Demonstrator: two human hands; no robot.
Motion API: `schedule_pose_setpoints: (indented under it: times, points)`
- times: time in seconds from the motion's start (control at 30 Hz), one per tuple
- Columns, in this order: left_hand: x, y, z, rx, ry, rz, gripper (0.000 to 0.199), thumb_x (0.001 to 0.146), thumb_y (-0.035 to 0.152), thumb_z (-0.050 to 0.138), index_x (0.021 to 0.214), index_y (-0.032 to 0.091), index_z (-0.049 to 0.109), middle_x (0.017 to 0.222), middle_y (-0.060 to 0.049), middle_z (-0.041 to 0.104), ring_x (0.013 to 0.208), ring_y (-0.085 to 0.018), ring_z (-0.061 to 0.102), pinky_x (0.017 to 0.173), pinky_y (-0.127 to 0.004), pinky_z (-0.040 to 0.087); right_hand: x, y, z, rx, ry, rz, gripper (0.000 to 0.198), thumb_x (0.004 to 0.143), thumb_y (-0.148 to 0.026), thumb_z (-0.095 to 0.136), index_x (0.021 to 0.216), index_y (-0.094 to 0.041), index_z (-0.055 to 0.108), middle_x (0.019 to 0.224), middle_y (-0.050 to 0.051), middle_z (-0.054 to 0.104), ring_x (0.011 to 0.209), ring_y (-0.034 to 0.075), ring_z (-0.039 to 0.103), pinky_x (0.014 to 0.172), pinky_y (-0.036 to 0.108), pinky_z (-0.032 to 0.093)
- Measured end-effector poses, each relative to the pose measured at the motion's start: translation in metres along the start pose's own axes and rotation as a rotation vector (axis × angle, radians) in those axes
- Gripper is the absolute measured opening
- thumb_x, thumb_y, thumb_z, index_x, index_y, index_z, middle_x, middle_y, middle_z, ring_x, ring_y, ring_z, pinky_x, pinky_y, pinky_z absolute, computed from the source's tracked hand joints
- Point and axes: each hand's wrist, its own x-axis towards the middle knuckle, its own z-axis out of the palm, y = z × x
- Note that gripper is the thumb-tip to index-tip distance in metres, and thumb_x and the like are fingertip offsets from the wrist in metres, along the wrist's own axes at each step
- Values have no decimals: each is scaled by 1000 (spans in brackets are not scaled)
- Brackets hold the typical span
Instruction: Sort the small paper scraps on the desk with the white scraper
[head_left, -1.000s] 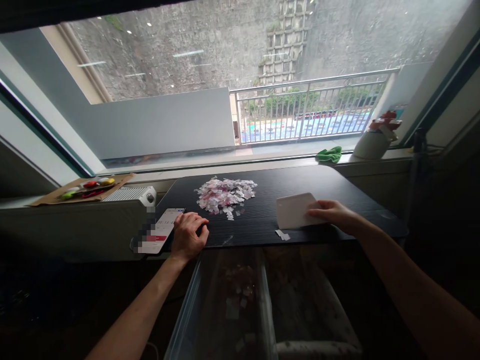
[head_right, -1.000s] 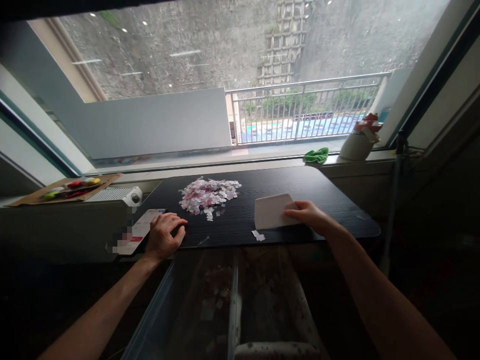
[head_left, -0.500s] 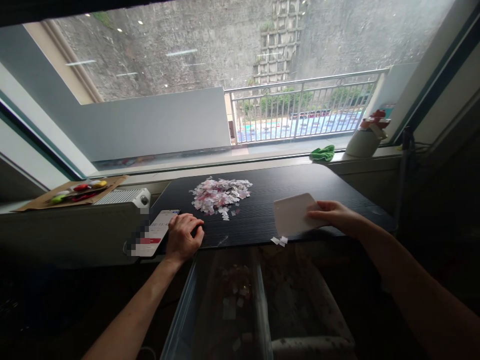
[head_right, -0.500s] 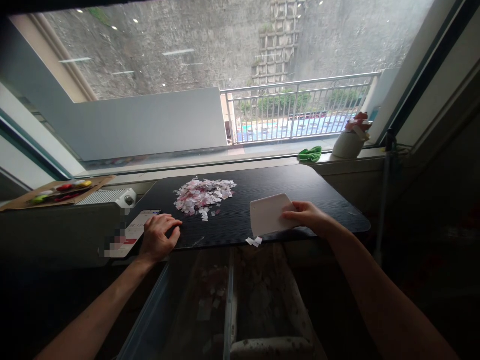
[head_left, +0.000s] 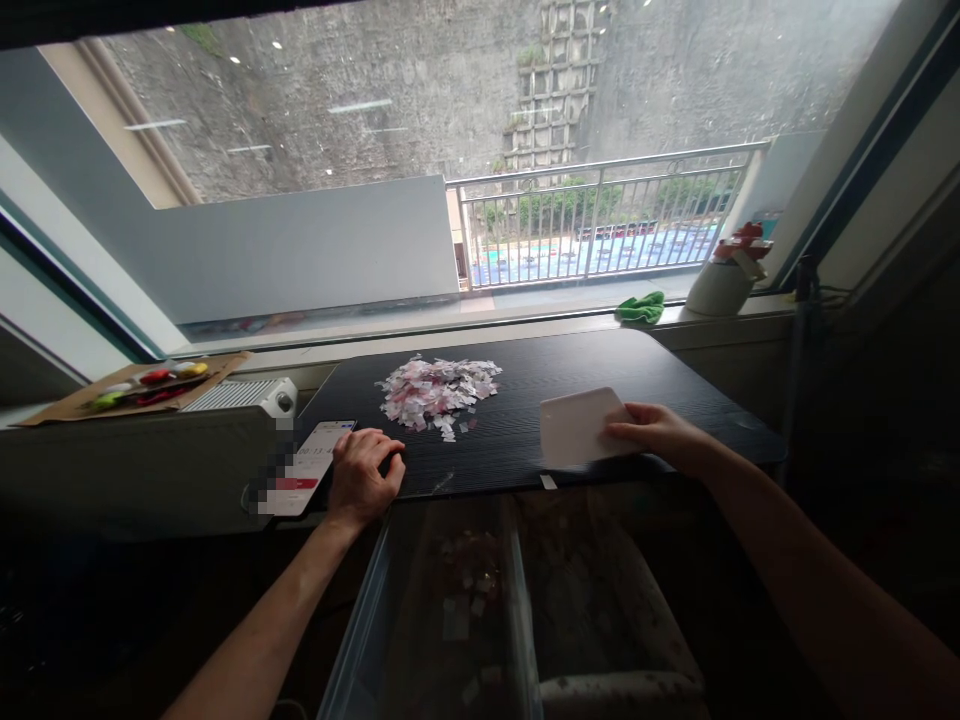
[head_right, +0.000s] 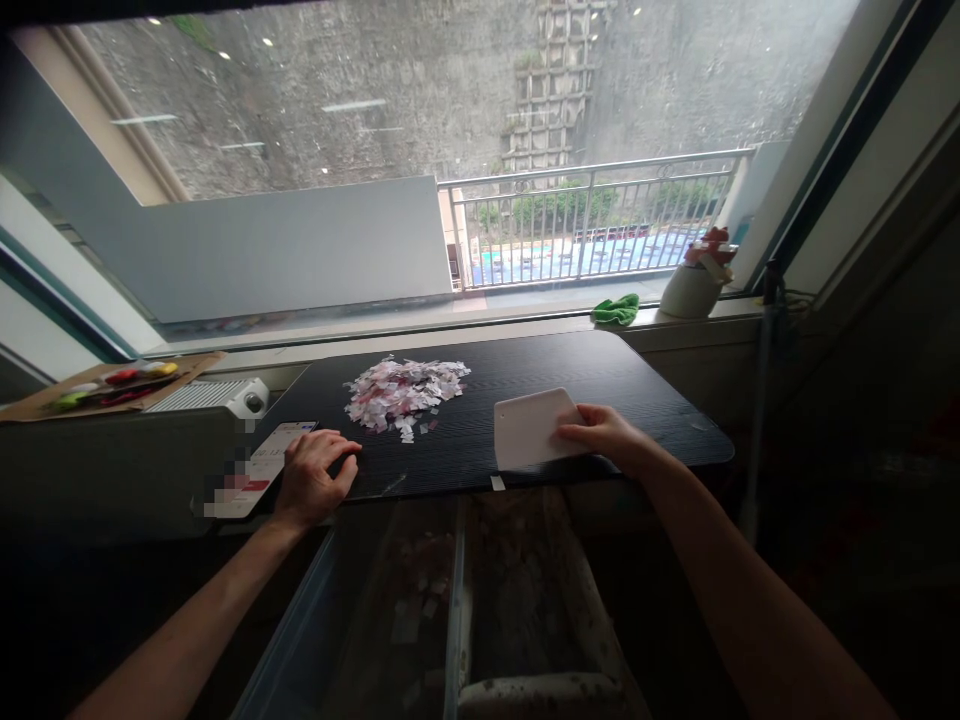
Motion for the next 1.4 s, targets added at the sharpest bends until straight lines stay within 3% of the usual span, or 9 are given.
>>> schedule_pose_setpoints:
  times: [0.17,0.33,0.43,0.63,0.77,0.9,1.03,1.23,1.4]
  points:
    - [0,0,-1,-3,1,8,17,80,23,50,79,22,66,80,-5,69,97,-27,59,96,-47,36,-2,-2,6,-7,-79,7,27,54,-23,81,79,-18,72,77,1,75,67,16,69,62,25,56]
    - [1,1,0,-15,8,4,17,80,22,50,79,21,67,79,-5,68,96,-27,59,97,-48,36,-7,-7,-2,-17,-38,17,29,52,-21,82,78,-16,71,74,2,75,63,15,67,58,23,55]
    - [2,5,-3,-7,-15,-23,17,80,21,51,78,22,68,80,-5,67,99,-27,59,100,-50,34,-4,-7,5,-9,-2,-53,26,55,-22,81,79,-18,71,73,2,74,62,15,67,55,24,54]
    - [13,19,-5,-1,-129,-26,15,76,19,55,82,24,68,88,-4,66,107,-27,55,108,-56,24,23,-12,71,-46,102,-304,19,62,-27,73,79,-22,67,74,2,73,66,18,66,60,29,55]
    - [15,28,5,-78,-121,-119,16,76,18,56,84,25,68,89,-3,66,107,-25,55,108,-55,27,41,-15,124,-242,138,-465,14,67,-30,65,77,-20,64,70,2,69,63,18,62,59,30,50]
    - [13,31,13,-137,-86,-184,15,75,17,57,82,23,68,87,-3,66,105,-25,55,106,-53,30,49,-16,149,-371,135,-515,16,69,-31,62,81,-20,62,75,4,70,70,20,64,65,33,49]
    - [11,31,13,-164,-77,-164,15,74,16,57,82,23,68,85,-3,67,104,-25,55,106,-54,29,46,-15,145,-329,49,-491,17,71,-32,61,82,-20,62,77,4,70,71,20,65,65,33,50]
    - [11,34,7,-183,-102,-110,15,75,17,55,83,23,68,85,-3,65,105,-24,55,109,-53,25,41,-15,124,-395,113,-481,18,69,-33,62,81,-20,63,74,3,69,68,19,63,62,31,49]
    - [11,34,5,-182,-120,-83,17,75,17,55,85,23,68,87,-3,65,105,-24,54,109,-53,25,39,-17,128,-397,146,-492,18,69,-34,62,80,-20,63,72,3,68,66,18,62,60,30,47]
